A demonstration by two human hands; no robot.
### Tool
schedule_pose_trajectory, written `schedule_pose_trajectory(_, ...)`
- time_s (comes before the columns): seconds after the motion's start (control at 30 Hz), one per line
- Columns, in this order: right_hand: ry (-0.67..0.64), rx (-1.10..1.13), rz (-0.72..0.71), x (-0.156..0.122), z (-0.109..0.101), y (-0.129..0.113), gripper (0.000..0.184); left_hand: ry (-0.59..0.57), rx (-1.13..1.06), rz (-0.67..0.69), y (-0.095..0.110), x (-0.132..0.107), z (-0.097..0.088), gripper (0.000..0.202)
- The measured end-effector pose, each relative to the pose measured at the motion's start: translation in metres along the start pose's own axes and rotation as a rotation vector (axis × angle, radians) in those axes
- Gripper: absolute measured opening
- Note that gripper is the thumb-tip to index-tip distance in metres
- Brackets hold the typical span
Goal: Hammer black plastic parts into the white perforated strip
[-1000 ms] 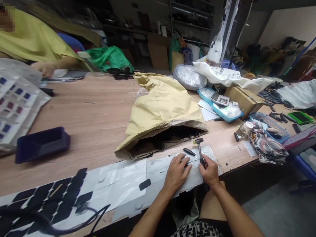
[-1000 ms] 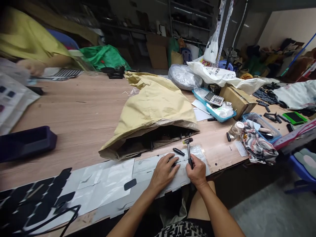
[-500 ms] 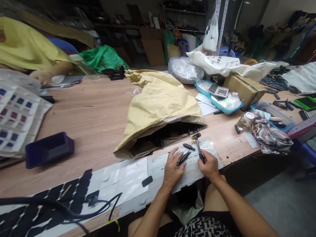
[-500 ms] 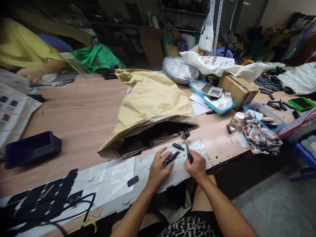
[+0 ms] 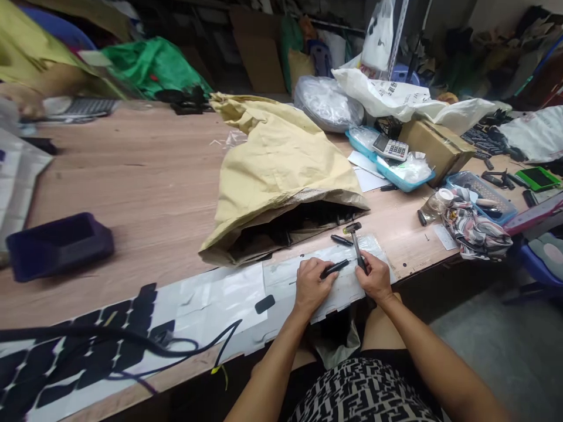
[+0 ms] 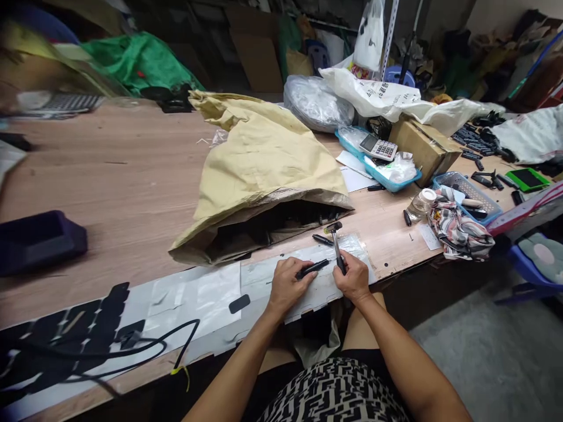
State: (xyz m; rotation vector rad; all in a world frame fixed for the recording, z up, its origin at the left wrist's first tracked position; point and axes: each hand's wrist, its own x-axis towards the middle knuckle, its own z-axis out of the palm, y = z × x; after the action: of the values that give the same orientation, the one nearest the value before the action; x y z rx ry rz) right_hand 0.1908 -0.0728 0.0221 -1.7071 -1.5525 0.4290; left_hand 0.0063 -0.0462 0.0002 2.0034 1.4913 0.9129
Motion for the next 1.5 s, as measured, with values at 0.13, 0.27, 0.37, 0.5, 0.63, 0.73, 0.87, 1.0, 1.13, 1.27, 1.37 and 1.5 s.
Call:
schedule_pose_trajectory(0.13, -0.014, 0.002, -0.001, 0.000, 0.000, 0.000, 0.043, -0.059, -0.005, 0.015, 0.002, -0.001, -0.004, 0.020)
schedule_pose_trajectory(0.27, -0.023, -0.001, -0.001, -0.002, 0.000, -0.002, 0.043, -0.061, -0.011, 0.011, 0.005, -0.001, -0.006, 0.026)
schedule_pose_trajectory(0.37, -0.030, 0.022, 0.024, -0.002, -0.001, -0.001, 0.043, -0.046, -0.011, 0.021, 0.005, -0.001, -0.005, 0.022)
schedule_pose_trajectory(0.5, -0.088, 0.142, 0.089, 0.003, -0.003, 0.008, 0.046, -0.043, -0.029, 0.038, 0.001, -0.001, -0.002, 0.016)
schedule_pose_trajectory(0.63, -0.192, 0.305, 0.159, 0.005, -0.017, 0.009, 0.043, -0.094, -0.053, 0.069, -0.004, -0.001, -0.003, 0.018)
schedule_pose_trajectory(0.73, -0.202, 0.297, 0.123, -0.013, -0.037, -0.002, 0.040, -0.140, -0.076, 0.088, -0.007, -0.003, -0.006, 0.020)
schedule_pose_trajectory(0.87, -0.258, 0.236, 0.030, -0.058, -0.061, -0.013, 0.044, -0.166, -0.100, 0.098, -0.007, -0.006, -0.010, 0.022)
schedule_pose_trajectory(1.0, -0.247, 0.117, 0.007, -0.093, -0.065, -0.009, 0.042, -0.160, -0.113, 0.103, -0.006, -0.008, -0.012, 0.022)
schedule_pose_trajectory(1.13, -0.251, 0.121, 0.078, -0.105, -0.056, -0.002, 0.042, -0.160, -0.111, 0.111, -0.004, -0.008, -0.012, 0.019)
schedule_pose_trajectory(1.27, -0.269, 0.108, 0.082, -0.105, -0.050, -0.006, 0.041, -0.150, -0.101, 0.103, -0.003, -0.007, -0.012, 0.018)
schedule_pose_trajectory(1.37, -0.260, 0.088, 0.021, -0.104, -0.050, -0.010, 0.041, -0.141, -0.107, 0.096, -0.002, -0.007, -0.011, 0.017)
schedule_pose_trajectory(1.5, -0.248, 0.045, -0.064, -0.106, -0.048, -0.011, 0.043, -0.132, -0.115, 0.079, -0.001, -0.006, -0.011, 0.016)
